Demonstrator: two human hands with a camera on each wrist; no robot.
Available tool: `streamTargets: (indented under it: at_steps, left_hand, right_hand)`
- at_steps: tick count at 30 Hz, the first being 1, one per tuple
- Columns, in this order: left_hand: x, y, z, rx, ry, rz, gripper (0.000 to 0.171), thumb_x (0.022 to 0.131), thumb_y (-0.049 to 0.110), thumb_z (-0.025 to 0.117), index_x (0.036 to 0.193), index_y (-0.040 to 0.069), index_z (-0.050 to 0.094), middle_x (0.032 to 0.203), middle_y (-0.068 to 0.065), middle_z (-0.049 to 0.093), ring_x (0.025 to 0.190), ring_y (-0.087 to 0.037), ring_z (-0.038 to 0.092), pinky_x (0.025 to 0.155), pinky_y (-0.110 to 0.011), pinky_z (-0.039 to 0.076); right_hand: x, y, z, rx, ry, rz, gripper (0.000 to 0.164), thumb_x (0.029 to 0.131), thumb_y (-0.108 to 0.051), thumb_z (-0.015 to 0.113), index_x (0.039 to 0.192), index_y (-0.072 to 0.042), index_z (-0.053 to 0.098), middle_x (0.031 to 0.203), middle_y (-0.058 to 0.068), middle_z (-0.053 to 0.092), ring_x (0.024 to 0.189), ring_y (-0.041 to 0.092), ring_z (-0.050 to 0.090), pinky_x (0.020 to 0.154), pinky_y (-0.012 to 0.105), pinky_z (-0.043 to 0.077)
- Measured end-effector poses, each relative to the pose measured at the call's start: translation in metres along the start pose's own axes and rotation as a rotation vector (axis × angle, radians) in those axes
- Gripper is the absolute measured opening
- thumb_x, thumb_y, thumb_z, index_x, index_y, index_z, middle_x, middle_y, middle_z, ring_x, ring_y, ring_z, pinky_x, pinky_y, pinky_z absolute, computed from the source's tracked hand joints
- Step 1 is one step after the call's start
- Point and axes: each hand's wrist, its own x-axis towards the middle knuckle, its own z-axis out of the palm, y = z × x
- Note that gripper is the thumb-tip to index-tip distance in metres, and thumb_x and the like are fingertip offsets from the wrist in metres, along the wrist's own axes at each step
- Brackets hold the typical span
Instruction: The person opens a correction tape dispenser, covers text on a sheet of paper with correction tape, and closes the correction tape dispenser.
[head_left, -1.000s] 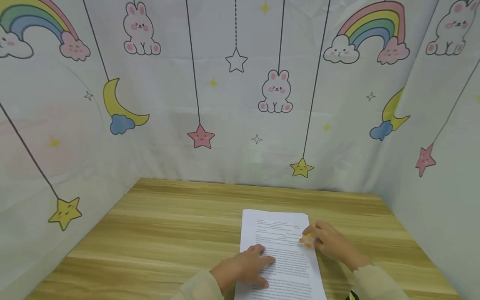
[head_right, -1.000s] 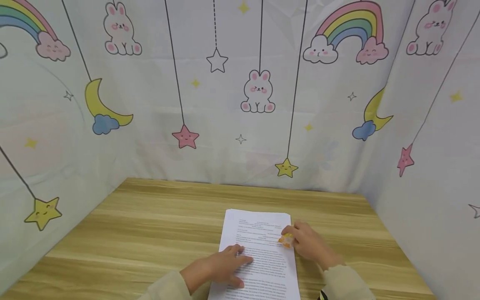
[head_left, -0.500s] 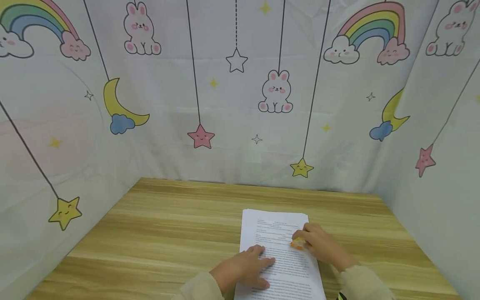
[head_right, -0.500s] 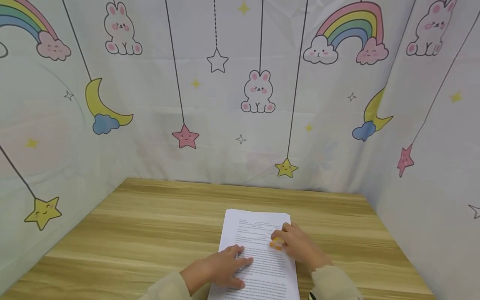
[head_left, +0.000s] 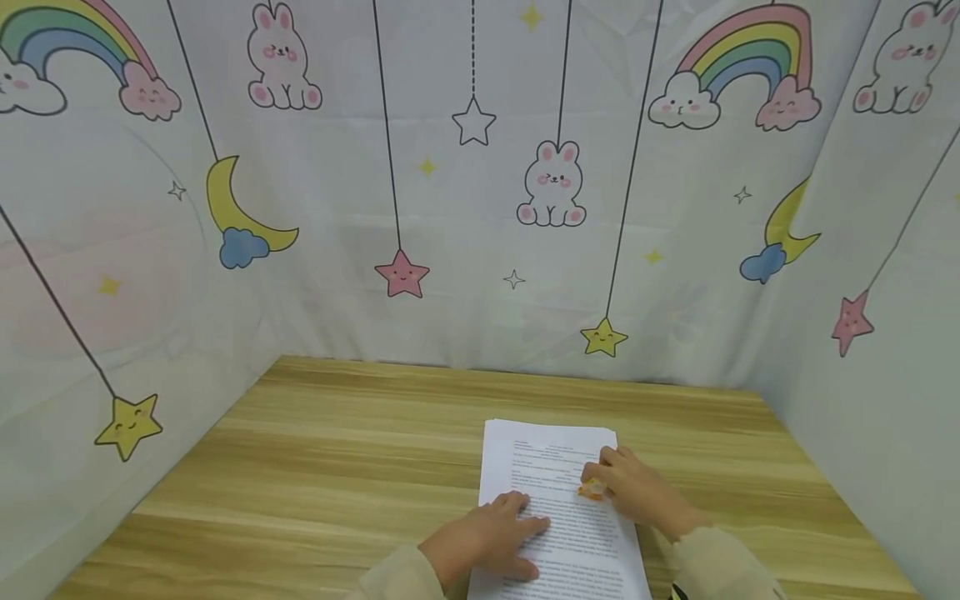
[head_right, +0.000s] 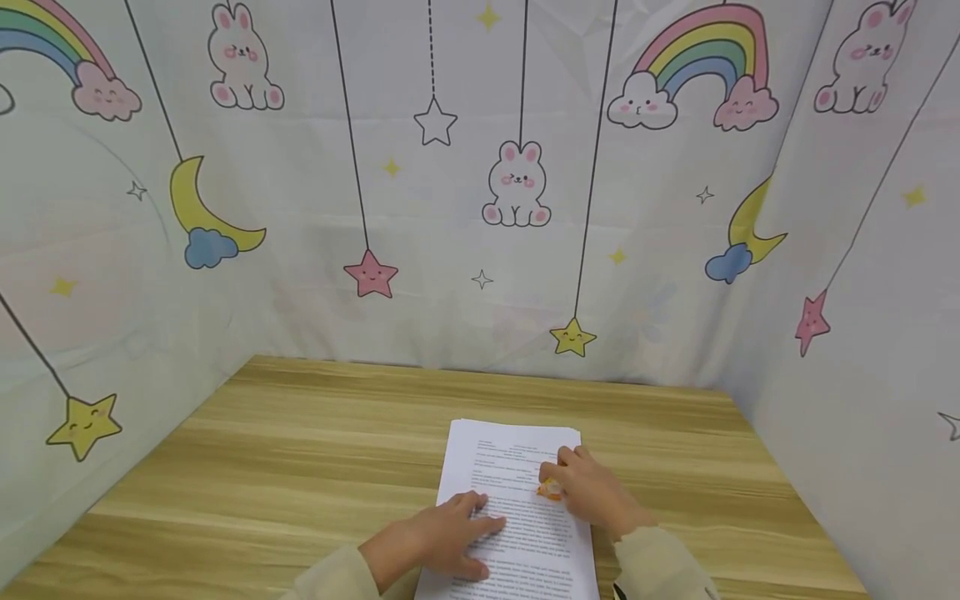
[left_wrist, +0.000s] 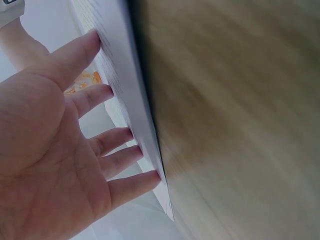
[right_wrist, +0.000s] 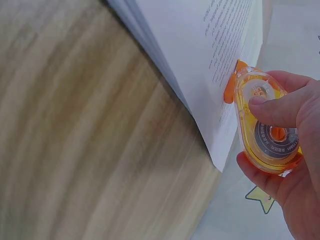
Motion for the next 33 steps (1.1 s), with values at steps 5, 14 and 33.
streamTargets:
  at_steps: [5, 14, 33]
  left_hand:
    - [0.0, 0.0, 0.0, -0.019, -0.009, -0.004, 0.062, 0.078, 0.053, 0.062, 0.135, 0.039, 0.042, 0.142, -0.002, 0.036, 0.132, -0.022, 0.036, 0.101, -0.041, 0.041]
    - [0.001, 0.0, 0.004, -0.017, -0.007, -0.003, 0.063, 0.077, 0.054, 0.063, 0.135, 0.04, 0.041, 0.142, -0.001, 0.036, 0.131, -0.022, 0.036, 0.1, -0.043, 0.041]
    - [0.003, 0.0, 0.002, -0.022, 0.0, -0.017, 0.062, 0.076, 0.054, 0.064, 0.134, 0.041, 0.043, 0.141, 0.001, 0.037, 0.13, -0.022, 0.037, 0.097, -0.044, 0.043]
  right_hand:
    - [0.003, 0.001, -0.002, -0.039, -0.044, -0.019, 0.03, 0.074, 0.001, 0.066, 0.092, -0.023, 0.062, 0.083, -0.005, 0.045, 0.075, 0.012, 0.04, 0.061, 0.025, 0.04]
    - [0.002, 0.004, -0.001, -0.062, 0.005, -0.09, 0.028, 0.073, 0.002, 0.066, 0.086, -0.022, 0.06, 0.078, -0.005, 0.045, 0.069, 0.012, 0.039, 0.059, 0.023, 0.039]
    - [-0.009, 0.018, -0.002, -0.036, 0.066, -0.137, 0.032, 0.07, 0.003, 0.072, 0.086, -0.022, 0.06, 0.076, -0.008, 0.039, 0.075, 0.013, 0.045, 0.061, 0.024, 0.04]
